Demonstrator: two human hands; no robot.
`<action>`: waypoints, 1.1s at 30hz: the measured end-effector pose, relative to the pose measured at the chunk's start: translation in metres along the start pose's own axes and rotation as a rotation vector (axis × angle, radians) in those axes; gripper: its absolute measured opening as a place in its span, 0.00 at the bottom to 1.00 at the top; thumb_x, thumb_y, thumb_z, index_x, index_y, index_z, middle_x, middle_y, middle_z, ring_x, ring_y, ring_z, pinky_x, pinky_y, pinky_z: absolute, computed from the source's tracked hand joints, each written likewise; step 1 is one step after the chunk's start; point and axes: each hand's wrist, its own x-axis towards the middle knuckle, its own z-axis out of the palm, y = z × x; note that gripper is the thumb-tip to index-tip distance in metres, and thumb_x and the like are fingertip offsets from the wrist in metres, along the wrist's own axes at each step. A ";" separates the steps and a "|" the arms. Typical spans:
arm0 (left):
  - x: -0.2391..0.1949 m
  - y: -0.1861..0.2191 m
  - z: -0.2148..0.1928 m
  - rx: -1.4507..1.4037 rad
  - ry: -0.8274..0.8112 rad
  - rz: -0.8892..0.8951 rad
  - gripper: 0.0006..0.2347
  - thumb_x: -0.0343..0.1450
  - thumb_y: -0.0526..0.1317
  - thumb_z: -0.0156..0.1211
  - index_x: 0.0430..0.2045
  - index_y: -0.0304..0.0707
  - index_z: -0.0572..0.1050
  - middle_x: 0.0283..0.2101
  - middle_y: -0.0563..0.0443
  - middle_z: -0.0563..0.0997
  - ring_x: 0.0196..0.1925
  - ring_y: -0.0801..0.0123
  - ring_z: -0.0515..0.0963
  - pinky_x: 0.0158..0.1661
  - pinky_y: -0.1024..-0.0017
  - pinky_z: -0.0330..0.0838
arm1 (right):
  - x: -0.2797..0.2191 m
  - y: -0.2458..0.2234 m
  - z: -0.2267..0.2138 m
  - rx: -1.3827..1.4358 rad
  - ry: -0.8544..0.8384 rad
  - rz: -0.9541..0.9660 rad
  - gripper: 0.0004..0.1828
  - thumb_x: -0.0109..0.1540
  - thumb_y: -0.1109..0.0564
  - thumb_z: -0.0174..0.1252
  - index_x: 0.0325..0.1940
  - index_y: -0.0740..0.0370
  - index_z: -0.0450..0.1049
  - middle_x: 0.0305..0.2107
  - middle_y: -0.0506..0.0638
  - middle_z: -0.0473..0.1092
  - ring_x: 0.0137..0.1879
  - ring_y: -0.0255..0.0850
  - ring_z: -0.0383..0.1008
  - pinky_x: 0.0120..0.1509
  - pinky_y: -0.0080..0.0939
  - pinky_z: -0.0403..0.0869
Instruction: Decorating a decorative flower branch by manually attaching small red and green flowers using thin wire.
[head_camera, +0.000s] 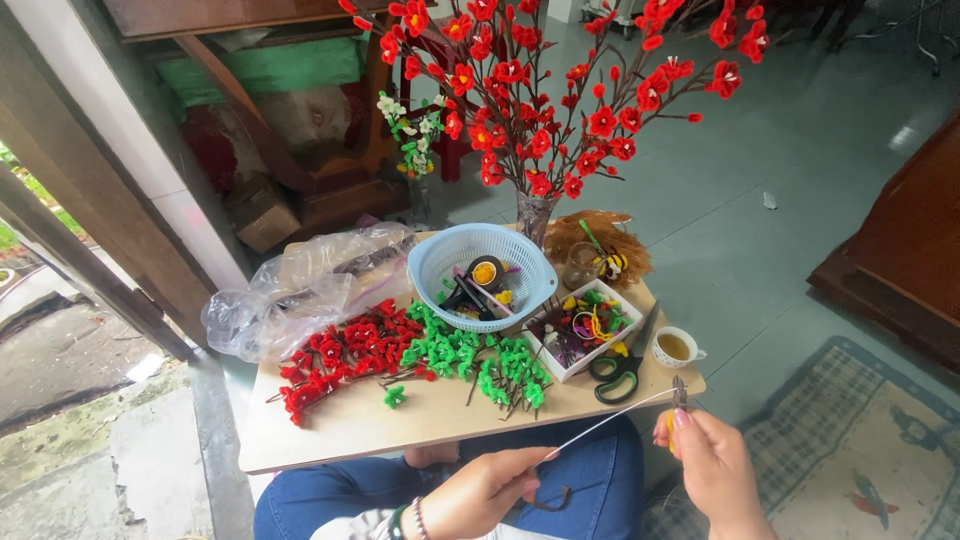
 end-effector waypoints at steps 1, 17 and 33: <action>0.005 0.002 0.000 -0.002 0.002 0.001 0.19 0.78 0.32 0.45 0.65 0.41 0.69 0.37 0.52 0.79 0.39 0.65 0.77 0.45 0.70 0.72 | 0.000 -0.001 -0.004 -0.002 -0.001 -0.001 0.28 0.71 0.50 0.44 0.24 0.70 0.77 0.19 0.54 0.66 0.32 0.44 0.72 0.42 0.43 0.73; 0.012 0.006 0.006 0.040 0.130 0.107 0.12 0.77 0.33 0.49 0.54 0.45 0.75 0.40 0.59 0.85 0.37 0.68 0.80 0.42 0.70 0.75 | 0.014 -0.008 -0.022 0.257 -0.180 -0.203 0.26 0.70 0.54 0.43 0.16 0.61 0.60 0.23 0.59 0.72 0.33 0.47 0.72 0.40 0.47 0.71; 0.075 0.045 0.010 -0.322 -0.006 0.260 0.15 0.82 0.37 0.49 0.64 0.43 0.73 0.29 0.57 0.75 0.35 0.77 0.74 0.46 0.76 0.70 | 0.017 -0.048 -0.027 0.363 -0.304 -0.350 0.26 0.71 0.52 0.42 0.17 0.59 0.57 0.24 0.60 0.70 0.34 0.47 0.69 0.39 0.46 0.66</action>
